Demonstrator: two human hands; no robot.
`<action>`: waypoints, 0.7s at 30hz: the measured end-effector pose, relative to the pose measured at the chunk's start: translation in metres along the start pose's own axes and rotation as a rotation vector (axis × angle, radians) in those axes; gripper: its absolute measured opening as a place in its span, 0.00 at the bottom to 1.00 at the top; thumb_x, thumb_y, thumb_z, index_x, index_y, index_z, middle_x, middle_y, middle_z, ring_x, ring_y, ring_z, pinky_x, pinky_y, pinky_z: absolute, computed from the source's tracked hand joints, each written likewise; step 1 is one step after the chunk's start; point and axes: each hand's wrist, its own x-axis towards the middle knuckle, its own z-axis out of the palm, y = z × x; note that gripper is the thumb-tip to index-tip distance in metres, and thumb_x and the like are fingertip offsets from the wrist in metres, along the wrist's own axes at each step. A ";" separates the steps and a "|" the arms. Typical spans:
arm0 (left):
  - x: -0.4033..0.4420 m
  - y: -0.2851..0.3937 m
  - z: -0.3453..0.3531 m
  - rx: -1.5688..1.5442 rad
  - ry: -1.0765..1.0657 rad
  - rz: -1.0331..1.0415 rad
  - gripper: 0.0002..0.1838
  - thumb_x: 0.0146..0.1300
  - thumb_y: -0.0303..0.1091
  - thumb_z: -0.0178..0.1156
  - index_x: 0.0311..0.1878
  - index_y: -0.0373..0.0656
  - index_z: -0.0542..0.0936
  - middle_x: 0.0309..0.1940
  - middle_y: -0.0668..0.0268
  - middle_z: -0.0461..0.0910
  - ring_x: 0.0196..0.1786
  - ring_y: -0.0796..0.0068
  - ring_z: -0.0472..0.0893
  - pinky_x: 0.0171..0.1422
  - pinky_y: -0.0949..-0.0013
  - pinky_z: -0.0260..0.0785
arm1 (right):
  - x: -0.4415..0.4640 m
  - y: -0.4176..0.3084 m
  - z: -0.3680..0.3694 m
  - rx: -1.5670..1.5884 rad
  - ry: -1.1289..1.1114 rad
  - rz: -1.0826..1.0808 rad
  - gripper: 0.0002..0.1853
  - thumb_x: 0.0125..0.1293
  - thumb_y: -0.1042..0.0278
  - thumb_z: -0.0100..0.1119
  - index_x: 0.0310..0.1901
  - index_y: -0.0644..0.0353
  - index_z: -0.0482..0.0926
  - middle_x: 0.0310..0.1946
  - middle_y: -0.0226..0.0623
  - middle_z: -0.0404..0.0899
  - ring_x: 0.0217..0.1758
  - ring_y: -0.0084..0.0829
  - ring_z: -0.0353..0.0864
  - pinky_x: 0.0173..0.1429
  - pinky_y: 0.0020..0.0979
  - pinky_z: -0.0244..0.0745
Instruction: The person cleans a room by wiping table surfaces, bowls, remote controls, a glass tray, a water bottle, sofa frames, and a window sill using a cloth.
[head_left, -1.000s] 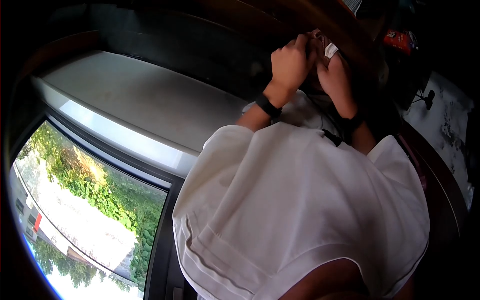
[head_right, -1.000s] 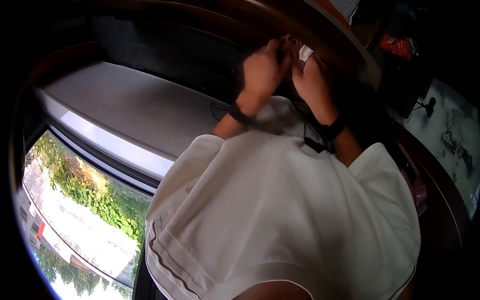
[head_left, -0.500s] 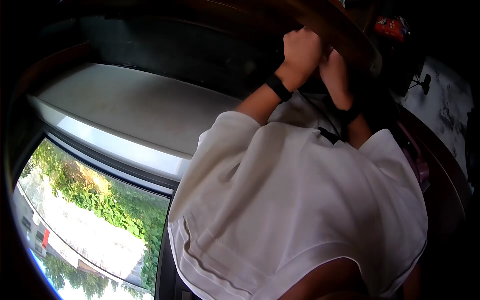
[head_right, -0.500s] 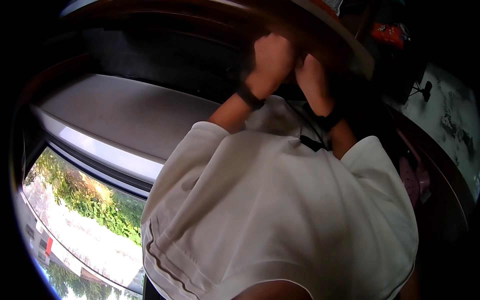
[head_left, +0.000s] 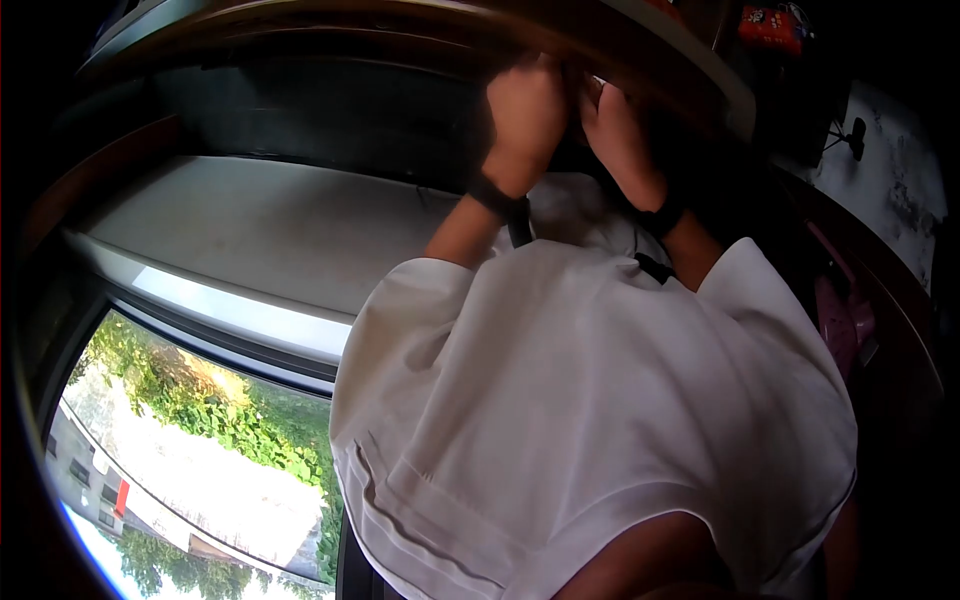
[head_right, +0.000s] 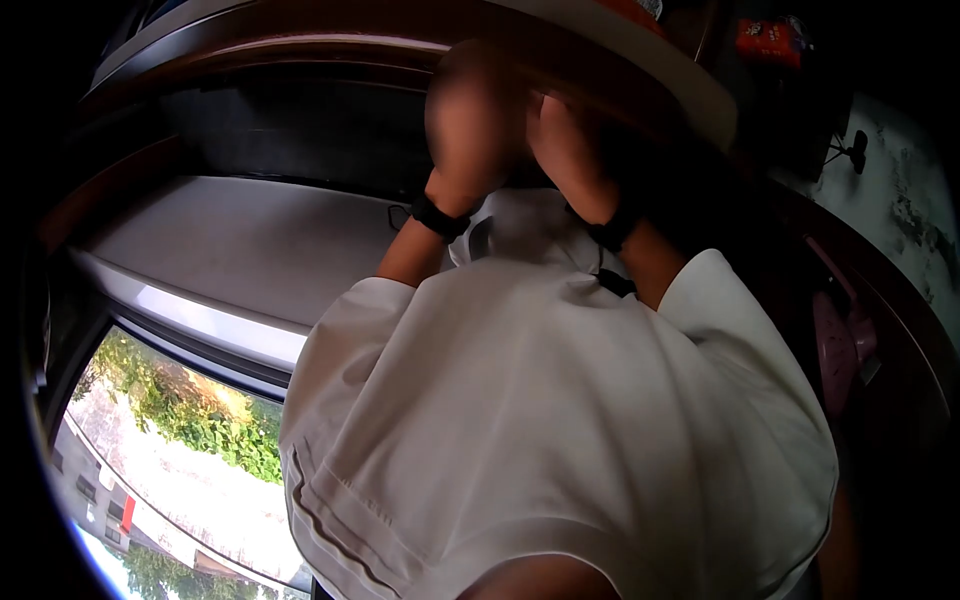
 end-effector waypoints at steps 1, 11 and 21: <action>-0.001 0.007 0.004 0.003 0.004 0.037 0.07 0.62 0.36 0.63 0.33 0.44 0.82 0.27 0.58 0.83 0.26 0.56 0.84 0.28 0.59 0.76 | -0.002 0.004 -0.004 0.040 0.045 -0.021 0.15 0.72 0.62 0.60 0.47 0.69 0.82 0.36 0.56 0.85 0.35 0.51 0.86 0.38 0.42 0.79; -0.006 0.056 0.010 -0.157 -0.211 -0.011 0.05 0.59 0.35 0.64 0.31 0.45 0.83 0.25 0.59 0.82 0.25 0.59 0.84 0.27 0.62 0.75 | -0.046 0.029 -0.032 -0.034 -0.097 0.315 0.17 0.74 0.62 0.58 0.55 0.69 0.76 0.39 0.59 0.84 0.41 0.55 0.86 0.42 0.44 0.81; -0.018 0.071 0.013 -0.265 -0.273 -0.047 0.05 0.63 0.35 0.61 0.40 0.48 0.81 0.33 0.64 0.84 0.29 0.58 0.85 0.31 0.61 0.77 | -0.064 0.033 -0.052 0.007 -0.159 0.408 0.24 0.75 0.58 0.58 0.63 0.67 0.70 0.41 0.59 0.85 0.43 0.54 0.87 0.41 0.43 0.81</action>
